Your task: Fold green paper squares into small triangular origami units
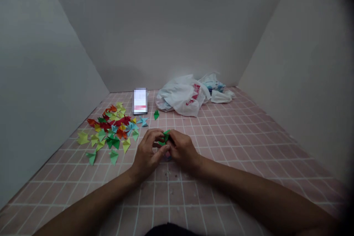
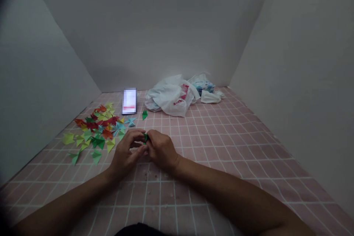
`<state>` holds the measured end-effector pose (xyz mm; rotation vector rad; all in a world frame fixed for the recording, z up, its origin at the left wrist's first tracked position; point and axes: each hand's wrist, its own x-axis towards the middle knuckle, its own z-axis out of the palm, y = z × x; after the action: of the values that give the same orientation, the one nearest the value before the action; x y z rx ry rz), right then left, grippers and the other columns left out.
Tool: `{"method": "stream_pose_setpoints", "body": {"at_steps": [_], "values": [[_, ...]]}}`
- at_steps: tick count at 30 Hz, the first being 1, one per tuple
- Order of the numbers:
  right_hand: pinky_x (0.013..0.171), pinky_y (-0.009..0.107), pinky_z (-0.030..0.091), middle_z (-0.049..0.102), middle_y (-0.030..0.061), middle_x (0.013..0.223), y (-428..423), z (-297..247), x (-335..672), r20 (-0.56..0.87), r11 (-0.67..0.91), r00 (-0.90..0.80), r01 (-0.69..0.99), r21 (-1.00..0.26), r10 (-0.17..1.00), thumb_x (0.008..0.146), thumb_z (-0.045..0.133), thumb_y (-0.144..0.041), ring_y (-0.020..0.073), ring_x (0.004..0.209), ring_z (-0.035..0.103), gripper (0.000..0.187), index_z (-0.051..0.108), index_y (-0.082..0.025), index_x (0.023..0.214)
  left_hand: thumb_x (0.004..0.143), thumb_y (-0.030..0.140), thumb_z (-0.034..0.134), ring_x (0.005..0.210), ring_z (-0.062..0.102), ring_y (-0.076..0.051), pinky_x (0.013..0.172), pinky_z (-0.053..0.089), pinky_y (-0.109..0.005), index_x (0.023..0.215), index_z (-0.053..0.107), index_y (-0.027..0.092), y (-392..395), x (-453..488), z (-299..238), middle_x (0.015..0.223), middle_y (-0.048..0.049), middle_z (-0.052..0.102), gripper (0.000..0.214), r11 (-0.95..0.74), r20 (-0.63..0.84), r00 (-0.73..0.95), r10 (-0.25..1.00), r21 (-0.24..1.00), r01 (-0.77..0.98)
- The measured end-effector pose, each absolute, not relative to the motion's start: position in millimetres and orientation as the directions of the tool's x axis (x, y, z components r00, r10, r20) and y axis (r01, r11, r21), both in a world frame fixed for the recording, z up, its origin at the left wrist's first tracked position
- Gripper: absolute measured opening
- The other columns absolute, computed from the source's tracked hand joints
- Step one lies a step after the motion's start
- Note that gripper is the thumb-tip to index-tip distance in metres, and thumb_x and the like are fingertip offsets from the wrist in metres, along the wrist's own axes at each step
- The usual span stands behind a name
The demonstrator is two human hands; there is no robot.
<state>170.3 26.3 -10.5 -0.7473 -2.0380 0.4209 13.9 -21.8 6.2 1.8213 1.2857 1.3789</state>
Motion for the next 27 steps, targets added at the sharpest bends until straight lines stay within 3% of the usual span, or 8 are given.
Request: {"method": "stream_pose_setpoints", "body": {"at_steps": [5,9,14,21,27], "values": [[0.062,0.028,0.04,0.063,0.0041,0.076,22.7,-8.6,169.6,0.724,0.846,-0.443,0.342,-0.409,0.529,0.083,0.045,-0.007,0.0175,0.066,0.056,0.017,0.054,-0.02,0.091,0.089,0.025,0.068,0.084,0.071,-0.019,0.071,0.058,-0.027,0.107,0.065,0.022,-25.5,17.7,5.0,0.101,-0.0065,0.068,0.018,-0.38,0.406,0.014,0.914,0.841,0.386],[0.062,0.028,0.041,0.063,0.0049,0.076,19.1,-8.7,168.0,0.734,0.852,-0.447,0.372,-0.367,0.511,0.088,0.043,-0.007,0.0179,0.066,0.057,0.017,0.054,-0.019,0.091,0.092,0.024,0.062,0.077,0.073,-0.018,0.066,0.056,-0.025,0.105,0.063,0.021,-27.8,17.5,7.0,0.094,-0.0056,0.072,0.013,-0.382,0.423,0.019,0.906,0.795,0.472],[0.063,0.029,0.043,0.064,0.0055,0.076,15.2,-11.2,167.0,0.731,0.849,-0.448,0.387,-0.36,0.515,0.091,0.042,-0.009,0.0183,0.068,0.058,0.015,0.054,-0.019,0.09,0.087,0.019,0.066,0.076,0.074,-0.02,0.071,0.055,-0.027,0.103,0.062,0.022,-30.4,17.7,10.8,0.089,-0.0039,0.073,0.016,-0.404,0.449,0.027,0.893,0.774,0.488],[0.062,0.029,0.043,0.064,0.0051,0.077,11.2,-7.6,166.3,0.767,0.871,-0.429,0.347,-0.349,0.478,0.091,0.041,-0.009,0.018,0.068,0.059,0.017,0.054,-0.02,0.095,0.078,0.013,0.071,0.076,0.075,-0.021,0.065,0.054,-0.025,0.099,0.065,0.023,-34.1,18.9,13.9,0.085,-0.0024,0.074,0.024,-0.383,0.432,-0.042,0.901,0.836,0.392],[0.066,0.03,0.046,0.064,0.0047,0.08,12.8,-9.0,167.8,0.75,0.839,-0.381,0.311,-0.447,0.541,0.09,0.043,-0.011,0.019,0.072,0.062,0.016,0.054,-0.022,0.096,0.076,0.012,0.075,0.074,0.074,-0.018,0.069,0.055,-0.024,0.097,0.07,0.022,-30.2,17.1,11.8,0.087,-0.0017,0.074,0.024,-0.404,0.439,-0.067,0.896,0.867,0.291]]}}
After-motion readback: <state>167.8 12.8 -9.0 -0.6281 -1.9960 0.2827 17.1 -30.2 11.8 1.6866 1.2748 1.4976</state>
